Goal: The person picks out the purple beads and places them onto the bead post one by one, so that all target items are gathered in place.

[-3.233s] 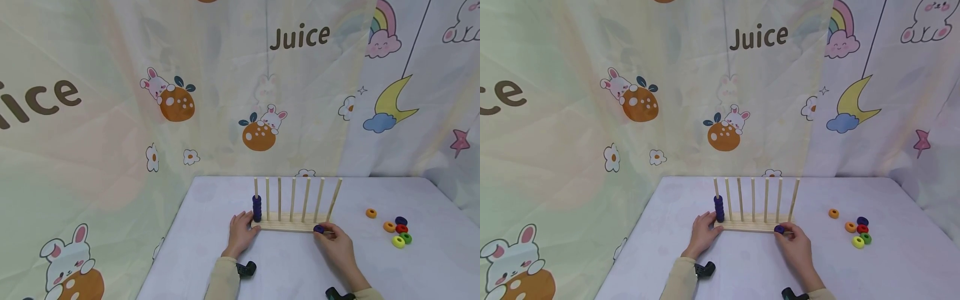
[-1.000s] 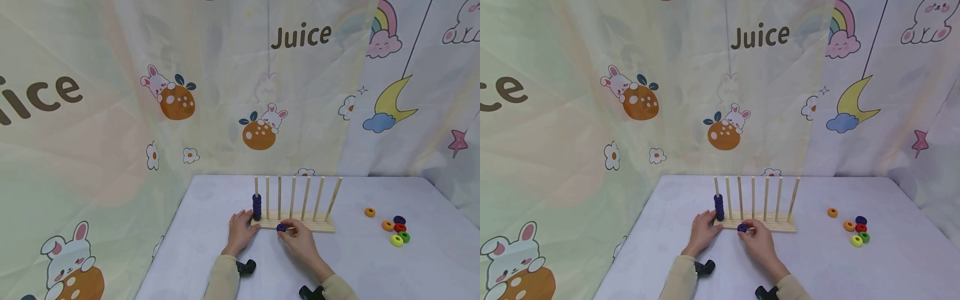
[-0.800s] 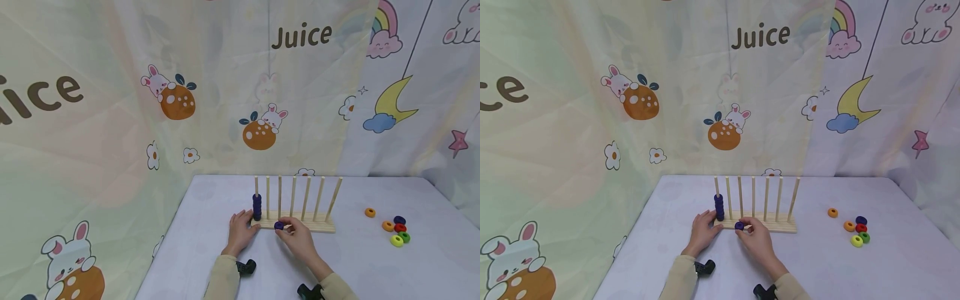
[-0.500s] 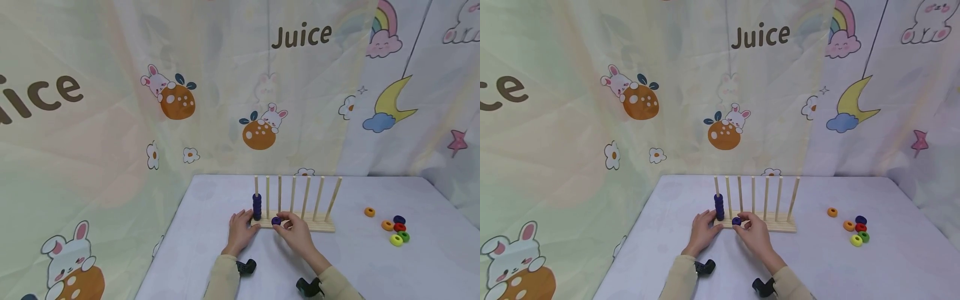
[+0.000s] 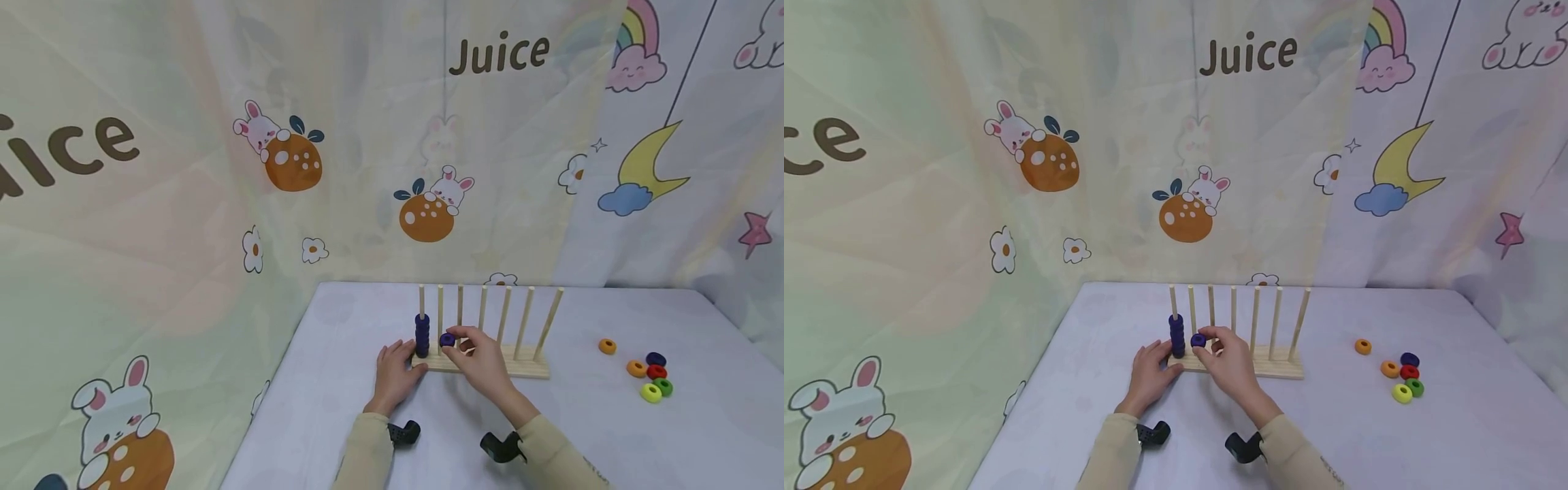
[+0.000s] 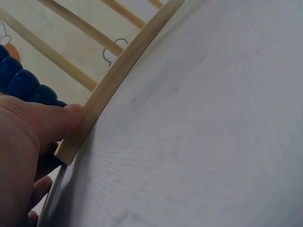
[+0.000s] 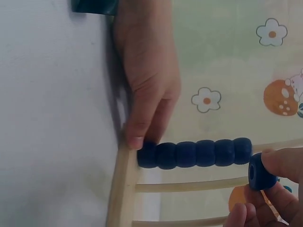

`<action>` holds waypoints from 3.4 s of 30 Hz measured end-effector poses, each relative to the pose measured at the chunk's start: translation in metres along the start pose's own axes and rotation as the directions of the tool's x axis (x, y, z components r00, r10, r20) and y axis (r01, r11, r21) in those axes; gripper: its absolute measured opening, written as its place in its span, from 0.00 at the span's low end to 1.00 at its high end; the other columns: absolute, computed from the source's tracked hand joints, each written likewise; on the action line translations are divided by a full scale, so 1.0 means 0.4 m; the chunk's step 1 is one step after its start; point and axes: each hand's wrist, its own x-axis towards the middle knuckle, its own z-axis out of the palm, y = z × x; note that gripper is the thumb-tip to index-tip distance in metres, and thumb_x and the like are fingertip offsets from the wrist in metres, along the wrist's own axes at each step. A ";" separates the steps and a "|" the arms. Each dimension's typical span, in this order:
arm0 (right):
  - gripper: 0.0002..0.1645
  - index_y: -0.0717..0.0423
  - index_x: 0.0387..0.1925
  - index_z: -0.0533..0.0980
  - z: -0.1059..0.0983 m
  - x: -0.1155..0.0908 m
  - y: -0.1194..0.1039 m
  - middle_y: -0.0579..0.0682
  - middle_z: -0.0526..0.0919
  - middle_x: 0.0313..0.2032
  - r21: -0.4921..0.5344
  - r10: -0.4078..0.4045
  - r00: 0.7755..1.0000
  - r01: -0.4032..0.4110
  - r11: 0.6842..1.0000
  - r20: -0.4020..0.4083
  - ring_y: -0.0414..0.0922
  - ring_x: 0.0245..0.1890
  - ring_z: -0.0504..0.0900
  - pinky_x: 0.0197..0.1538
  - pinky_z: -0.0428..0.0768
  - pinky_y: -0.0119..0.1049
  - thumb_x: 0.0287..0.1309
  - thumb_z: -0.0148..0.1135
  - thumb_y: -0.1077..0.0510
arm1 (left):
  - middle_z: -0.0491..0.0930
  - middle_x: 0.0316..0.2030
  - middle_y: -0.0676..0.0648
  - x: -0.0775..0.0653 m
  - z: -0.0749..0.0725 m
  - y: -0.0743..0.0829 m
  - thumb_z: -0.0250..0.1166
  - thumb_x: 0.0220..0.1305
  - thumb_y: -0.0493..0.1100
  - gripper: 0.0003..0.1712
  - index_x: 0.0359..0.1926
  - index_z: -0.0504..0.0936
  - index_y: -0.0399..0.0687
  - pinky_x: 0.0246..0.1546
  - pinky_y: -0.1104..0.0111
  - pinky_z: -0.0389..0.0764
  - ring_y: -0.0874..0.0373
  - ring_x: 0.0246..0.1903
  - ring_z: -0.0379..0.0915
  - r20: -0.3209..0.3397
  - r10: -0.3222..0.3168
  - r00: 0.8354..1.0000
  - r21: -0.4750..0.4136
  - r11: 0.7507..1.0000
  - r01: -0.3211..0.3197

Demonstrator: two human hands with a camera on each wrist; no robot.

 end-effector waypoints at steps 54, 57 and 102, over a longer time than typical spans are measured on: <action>0.19 0.54 0.52 0.80 -0.041 0.164 -0.182 0.48 0.85 0.44 0.071 -0.159 0.987 0.161 0.984 -0.029 0.42 0.33 0.82 0.34 0.82 0.31 0.59 0.69 0.56 | 0.77 0.61 0.48 -0.002 -0.009 0.006 0.69 0.59 0.53 0.33 0.63 0.76 0.43 0.70 0.47 0.50 0.48 0.66 0.63 0.011 -0.013 1.000 -0.046 0.999 0.013; 0.19 0.52 0.52 0.80 -0.035 0.171 -0.186 0.48 0.85 0.43 0.061 -0.155 0.988 0.156 0.986 -0.025 0.42 0.32 0.81 0.31 0.81 0.31 0.58 0.69 0.56 | 0.77 0.60 0.47 -0.003 -0.010 0.007 0.69 0.59 0.53 0.34 0.63 0.76 0.43 0.70 0.47 0.52 0.47 0.66 0.64 0.002 -0.001 1.000 -0.037 0.999 0.001; 0.19 0.51 0.49 0.82 0.012 0.181 -0.160 0.45 0.85 0.42 -0.090 -0.104 0.994 0.103 0.991 -0.015 0.42 0.21 0.71 0.21 0.70 0.31 0.56 0.71 0.53 | 0.77 0.61 0.48 -0.005 -0.005 0.007 0.69 0.60 0.51 0.32 0.63 0.76 0.43 0.71 0.47 0.50 0.48 0.66 0.64 -0.009 0.001 1.000 -0.063 0.998 -0.001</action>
